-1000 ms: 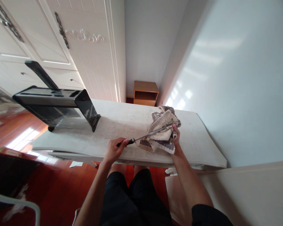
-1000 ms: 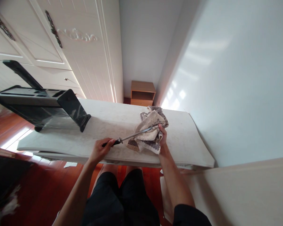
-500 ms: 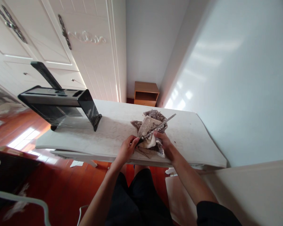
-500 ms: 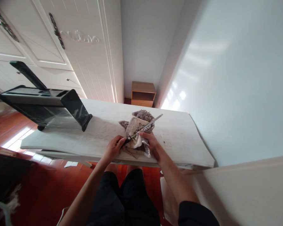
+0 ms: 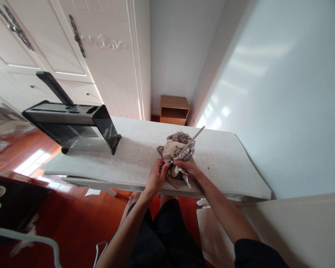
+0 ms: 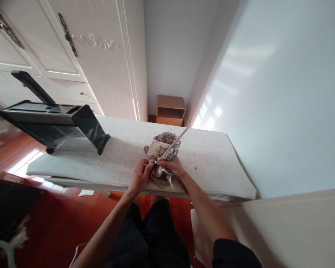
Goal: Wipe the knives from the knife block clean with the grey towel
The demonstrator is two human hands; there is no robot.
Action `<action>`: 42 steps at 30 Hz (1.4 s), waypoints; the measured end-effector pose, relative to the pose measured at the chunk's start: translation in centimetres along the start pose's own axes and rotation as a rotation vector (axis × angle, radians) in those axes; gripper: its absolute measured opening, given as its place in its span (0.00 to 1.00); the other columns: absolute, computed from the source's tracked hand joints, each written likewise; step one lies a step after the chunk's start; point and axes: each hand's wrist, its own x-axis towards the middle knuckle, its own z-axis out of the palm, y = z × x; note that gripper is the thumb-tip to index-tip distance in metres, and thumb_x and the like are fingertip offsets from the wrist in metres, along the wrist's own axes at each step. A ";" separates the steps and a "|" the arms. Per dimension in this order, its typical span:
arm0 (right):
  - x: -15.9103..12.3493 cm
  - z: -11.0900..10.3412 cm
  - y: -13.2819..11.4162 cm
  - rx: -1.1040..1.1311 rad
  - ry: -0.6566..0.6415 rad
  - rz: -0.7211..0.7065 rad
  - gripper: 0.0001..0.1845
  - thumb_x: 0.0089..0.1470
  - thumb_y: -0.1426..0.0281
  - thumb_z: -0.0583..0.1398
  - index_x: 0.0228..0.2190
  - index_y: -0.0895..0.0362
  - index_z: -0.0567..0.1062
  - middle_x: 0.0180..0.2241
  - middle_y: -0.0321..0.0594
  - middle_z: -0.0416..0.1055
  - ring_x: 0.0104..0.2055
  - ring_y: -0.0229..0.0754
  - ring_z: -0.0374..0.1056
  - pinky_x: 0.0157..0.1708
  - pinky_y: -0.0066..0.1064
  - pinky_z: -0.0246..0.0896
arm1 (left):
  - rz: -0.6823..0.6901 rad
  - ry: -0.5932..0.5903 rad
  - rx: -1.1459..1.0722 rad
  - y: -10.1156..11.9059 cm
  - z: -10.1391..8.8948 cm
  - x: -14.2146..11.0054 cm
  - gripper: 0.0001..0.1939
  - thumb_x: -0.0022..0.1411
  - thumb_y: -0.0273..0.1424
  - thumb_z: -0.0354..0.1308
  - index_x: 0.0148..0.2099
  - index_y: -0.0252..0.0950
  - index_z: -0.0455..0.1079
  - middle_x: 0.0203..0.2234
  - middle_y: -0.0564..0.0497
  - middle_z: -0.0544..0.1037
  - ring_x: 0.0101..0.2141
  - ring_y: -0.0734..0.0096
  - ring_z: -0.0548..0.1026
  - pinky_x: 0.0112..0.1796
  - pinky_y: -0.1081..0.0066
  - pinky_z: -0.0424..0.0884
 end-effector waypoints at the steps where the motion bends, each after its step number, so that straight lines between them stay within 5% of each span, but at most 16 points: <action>1: 0.0 -0.1 0.1 -0.007 0.010 -0.005 0.20 0.35 0.70 0.74 0.34 0.58 0.79 0.32 0.38 0.78 0.31 0.40 0.73 0.33 0.31 0.72 | 0.014 0.005 0.019 0.1 -0.1 -0.1 0.18 0.66 0.48 0.50 0.37 0.37 0.61 0.19 0.57 0.67 0.20 0.75 0.66 0.24 0.75 0.61; 6: 0.0 -0.1 0.3 -0.037 0.061 -0.068 0.19 0.36 0.68 0.74 0.33 0.58 0.78 0.32 0.37 0.77 0.33 0.41 0.73 0.36 0.31 0.72 | 0.079 -0.028 0.099 0.7 -0.5 -0.2 0.20 0.66 0.47 0.51 0.31 0.36 0.61 0.18 0.56 0.67 0.21 0.76 0.65 0.25 0.75 0.61; 13: 0.3 0.0 -0.1 -0.070 0.081 -0.098 0.22 0.34 0.63 0.75 0.33 0.56 0.77 0.33 0.38 0.78 0.33 0.40 0.72 0.35 0.29 0.71 | 0.215 -0.014 0.248 0.2 -0.6 -0.8 0.13 0.62 0.40 0.58 0.37 0.35 0.67 0.24 0.55 0.72 0.26 0.75 0.68 0.29 0.75 0.64; 20: 0.1 -0.4 -0.4 0.114 0.054 0.098 0.26 0.42 0.48 0.69 0.32 0.57 0.78 0.29 0.41 0.77 0.31 0.42 0.74 0.32 0.30 0.72 | 0.222 0.135 0.231 -0.3 0.3 -1.8 0.13 0.63 0.39 0.58 0.42 0.35 0.65 0.28 0.52 0.75 0.28 0.73 0.73 0.31 0.74 0.68; 31: -0.6 -0.1 -1.2 -0.046 -0.071 0.022 0.17 0.38 0.64 0.74 0.30 0.58 0.79 0.28 0.36 0.77 0.28 0.36 0.71 0.30 0.26 0.69 | 0.273 0.136 0.193 -0.1 -0.1 -1.9 0.10 0.61 0.37 0.60 0.38 0.35 0.66 0.24 0.54 0.73 0.24 0.76 0.70 0.28 0.75 0.66; 37: -0.5 -0.9 -1.7 -0.192 -0.185 -0.041 0.15 0.40 0.66 0.73 0.31 0.59 0.79 0.29 0.37 0.77 0.30 0.38 0.71 0.34 0.30 0.69 | 0.250 0.049 0.104 0.2 -0.9 -2.1 0.12 0.62 0.38 0.60 0.36 0.35 0.67 0.24 0.53 0.72 0.26 0.75 0.69 0.29 0.75 0.66; 42: -0.6 -1.4 -2.0 -0.286 -0.222 -0.058 0.19 0.38 0.63 0.73 0.32 0.59 0.79 0.31 0.39 0.78 0.31 0.40 0.72 0.37 0.33 0.71 | 0.082 -0.171 -0.152 0.0 -1.4 -1.9 0.16 0.64 0.43 0.58 0.40 0.34 0.65 0.21 0.56 0.70 0.18 0.78 0.66 0.21 0.76 0.62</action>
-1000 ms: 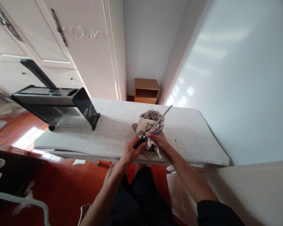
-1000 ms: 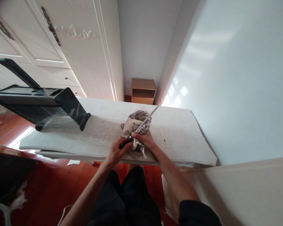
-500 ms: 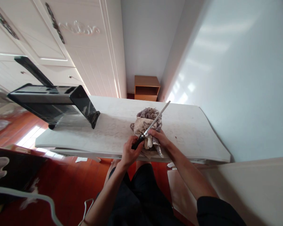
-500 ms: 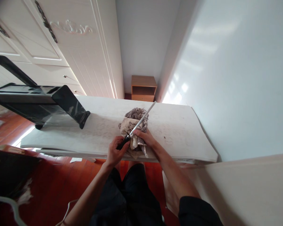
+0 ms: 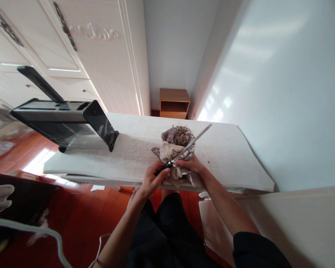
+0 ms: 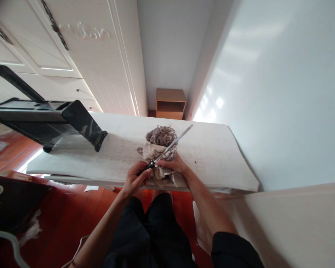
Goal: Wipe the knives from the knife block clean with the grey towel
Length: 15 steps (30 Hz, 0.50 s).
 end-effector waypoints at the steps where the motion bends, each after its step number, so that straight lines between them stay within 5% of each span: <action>1: 0.0 -0.1 0.0 -0.015 0.005 -0.006 0.20 0.37 0.63 0.74 0.32 0.59 0.79 0.31 0.40 0.78 0.32 0.40 0.72 0.37 0.34 0.71 | -0.016 -0.027 -0.036 0.1 -0.1 0.1 0.16 0.64 0.43 0.57 0.41 0.34 0.65 0.21 0.56 0.71 0.18 0.77 0.67 0.22 0.76 0.63; 8: -0.1 -0.2 0.1 -0.063 0.052 -0.104 0.22 0.39 0.62 0.73 0.38 0.58 0.80 0.35 0.41 0.79 0.36 0.43 0.74 0.43 0.37 0.72 | 0.115 0.055 0.230 1.1 -0.1 0.9 0.16 0.66 0.41 0.55 0.38 0.31 0.73 0.25 0.50 0.73 0.28 0.72 0.70 0.31 0.74 0.65; 15: -0.1 0.0 0.3 -0.066 0.127 -0.115 0.20 0.36 0.65 0.74 0.34 0.58 0.80 0.32 0.40 0.78 0.32 0.41 0.72 0.37 0.34 0.72 | 0.150 0.016 0.290 1.2 -0.1 1.1 0.23 0.70 0.43 0.49 0.27 0.32 0.67 0.22 0.52 0.67 0.26 0.75 0.66 0.30 0.74 0.60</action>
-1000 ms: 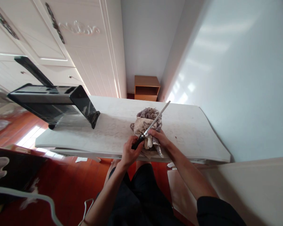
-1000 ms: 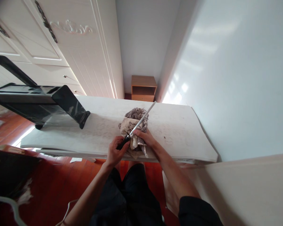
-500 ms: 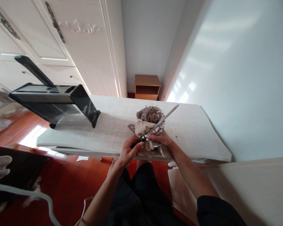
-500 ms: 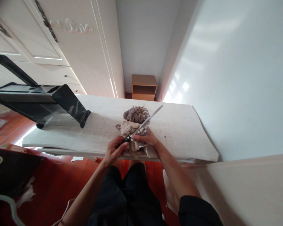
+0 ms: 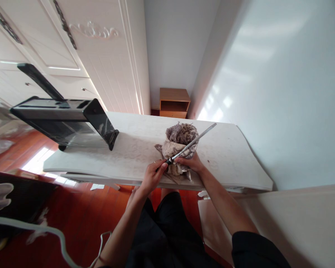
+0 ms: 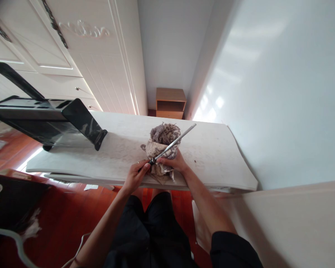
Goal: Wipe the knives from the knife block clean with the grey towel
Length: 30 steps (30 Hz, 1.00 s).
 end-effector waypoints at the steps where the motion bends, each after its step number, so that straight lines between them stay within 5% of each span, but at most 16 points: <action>1: 0.0 0.1 0.0 -0.005 0.013 0.000 0.20 0.35 0.65 0.74 0.33 0.58 0.79 0.31 0.40 0.78 0.31 0.41 0.72 0.37 0.34 0.72 | -0.015 -0.013 -0.019 -0.1 0.0 0.0 0.23 0.70 0.43 0.48 0.28 0.32 0.66 0.22 0.52 0.67 0.26 0.75 0.66 0.30 0.74 0.61; 6: -0.1 0.5 0.0 -0.004 0.074 0.000 0.20 0.33 0.65 0.75 0.29 0.59 0.78 0.29 0.40 0.77 0.30 0.41 0.71 0.34 0.34 0.72 | -0.086 -0.067 -0.093 -0.7 0.3 -0.3 0.22 0.71 0.45 0.46 0.34 0.33 0.67 0.23 0.51 0.72 0.24 0.74 0.68 0.29 0.73 0.64; 11: -0.1 1.0 0.0 0.010 0.112 0.002 0.21 0.32 0.63 0.75 0.29 0.58 0.77 0.29 0.40 0.77 0.29 0.40 0.70 0.35 0.35 0.72 | -0.077 0.029 -0.251 -1.2 1.0 -0.8 0.17 0.70 0.45 0.48 0.46 0.35 0.59 0.25 0.53 0.73 0.21 0.76 0.66 0.23 0.75 0.63; 20: -0.2 1.2 0.3 -0.014 0.110 -0.016 0.23 0.33 0.59 0.75 0.29 0.57 0.77 0.29 0.40 0.76 0.30 0.41 0.71 0.34 0.35 0.72 | -0.072 0.045 -0.159 -0.8 0.6 -0.7 0.17 0.60 0.40 0.64 0.41 0.34 0.64 0.31 0.51 0.74 0.27 0.74 0.74 0.29 0.75 0.69; 25: -0.3 1.1 0.1 -0.061 0.079 -0.046 0.24 0.34 0.59 0.74 0.33 0.57 0.79 0.32 0.41 0.77 0.32 0.42 0.72 0.37 0.36 0.72 | -0.128 0.001 -0.313 -0.6 0.3 -0.7 0.15 0.62 0.41 0.61 0.39 0.33 0.68 0.24 0.53 0.73 0.20 0.77 0.70 0.22 0.77 0.66; 30: -0.6 1.0 0.4 -0.082 0.097 -0.034 0.21 0.35 0.59 0.74 0.28 0.59 0.77 0.28 0.41 0.76 0.29 0.41 0.71 0.32 0.35 0.72 | -0.097 -0.050 -0.213 -0.2 0.0 -0.7 0.18 0.67 0.42 0.54 0.38 0.31 0.74 0.25 0.49 0.77 0.25 0.72 0.74 0.27 0.75 0.67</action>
